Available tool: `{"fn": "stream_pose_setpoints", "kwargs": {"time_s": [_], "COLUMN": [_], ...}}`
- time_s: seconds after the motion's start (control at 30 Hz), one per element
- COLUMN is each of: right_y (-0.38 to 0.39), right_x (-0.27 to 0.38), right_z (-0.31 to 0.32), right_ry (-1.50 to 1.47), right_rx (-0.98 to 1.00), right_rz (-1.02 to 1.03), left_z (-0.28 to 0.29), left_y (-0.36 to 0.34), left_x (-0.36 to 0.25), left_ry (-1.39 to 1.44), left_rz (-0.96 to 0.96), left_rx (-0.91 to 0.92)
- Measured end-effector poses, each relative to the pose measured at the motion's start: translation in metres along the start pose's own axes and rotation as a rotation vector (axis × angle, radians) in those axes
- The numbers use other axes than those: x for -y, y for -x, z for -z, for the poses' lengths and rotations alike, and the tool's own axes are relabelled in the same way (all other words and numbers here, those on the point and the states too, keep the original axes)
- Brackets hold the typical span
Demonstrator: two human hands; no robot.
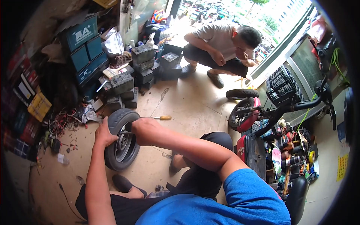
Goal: Manually remove a tire from its rim using pry tools.
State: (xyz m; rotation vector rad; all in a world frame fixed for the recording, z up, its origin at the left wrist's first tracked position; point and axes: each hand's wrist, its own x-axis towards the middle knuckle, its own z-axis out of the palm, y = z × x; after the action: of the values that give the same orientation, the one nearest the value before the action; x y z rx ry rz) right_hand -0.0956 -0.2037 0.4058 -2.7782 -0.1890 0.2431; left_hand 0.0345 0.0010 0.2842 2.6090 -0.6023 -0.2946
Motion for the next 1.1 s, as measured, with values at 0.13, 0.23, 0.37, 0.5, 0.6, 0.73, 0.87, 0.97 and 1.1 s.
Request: {"fn": "stream_pose_setpoints", "kwargs": {"time_s": [0.13,0.23,0.37,0.5,0.6,0.73,0.87,0.97,1.1], "right_y": [-0.042,-0.069,-0.080,-0.040,-0.003,0.002,-0.016,-0.027,-0.019], "right_x": [0.010,0.017,0.018,-0.019,-0.008,-0.019,-0.053,-0.045,-0.056], "right_z": [0.015,0.018,-0.005,-0.106,-0.155,-0.230,-0.301,-0.318,-0.348], "right_ry": [0.065,0.125,0.073,-0.112,-0.288,-0.329,-0.495,-0.564,-0.662], "right_rx": [-0.014,0.045,-0.005,-0.139,-0.256,-0.112,-0.083,-0.162,-0.229], "right_rz": [0.075,0.114,0.158,0.091,0.115,0.027,-0.090,-0.156,-0.498], "left_z": [-0.001,0.001,0.002,0.008,0.015,0.012,-0.002,-0.002,-0.015], "left_y": [-0.008,-0.011,-0.020,-0.022,-0.001,0.001,-0.003,0.002,-0.010], "left_x": [0.010,0.007,0.045,0.058,0.063,0.040,-0.002,-0.014,-0.027], "left_ry": [0.005,0.004,0.014,-0.082,-0.149,-0.182,-0.302,-0.337,-0.354], "left_rz": [0.038,0.058,0.081,0.164,0.231,0.223,0.143,0.128,0.051], "left_rx": [0.027,0.049,0.071,0.083,-0.006,-0.036,-0.097,-0.105,-0.142]}}
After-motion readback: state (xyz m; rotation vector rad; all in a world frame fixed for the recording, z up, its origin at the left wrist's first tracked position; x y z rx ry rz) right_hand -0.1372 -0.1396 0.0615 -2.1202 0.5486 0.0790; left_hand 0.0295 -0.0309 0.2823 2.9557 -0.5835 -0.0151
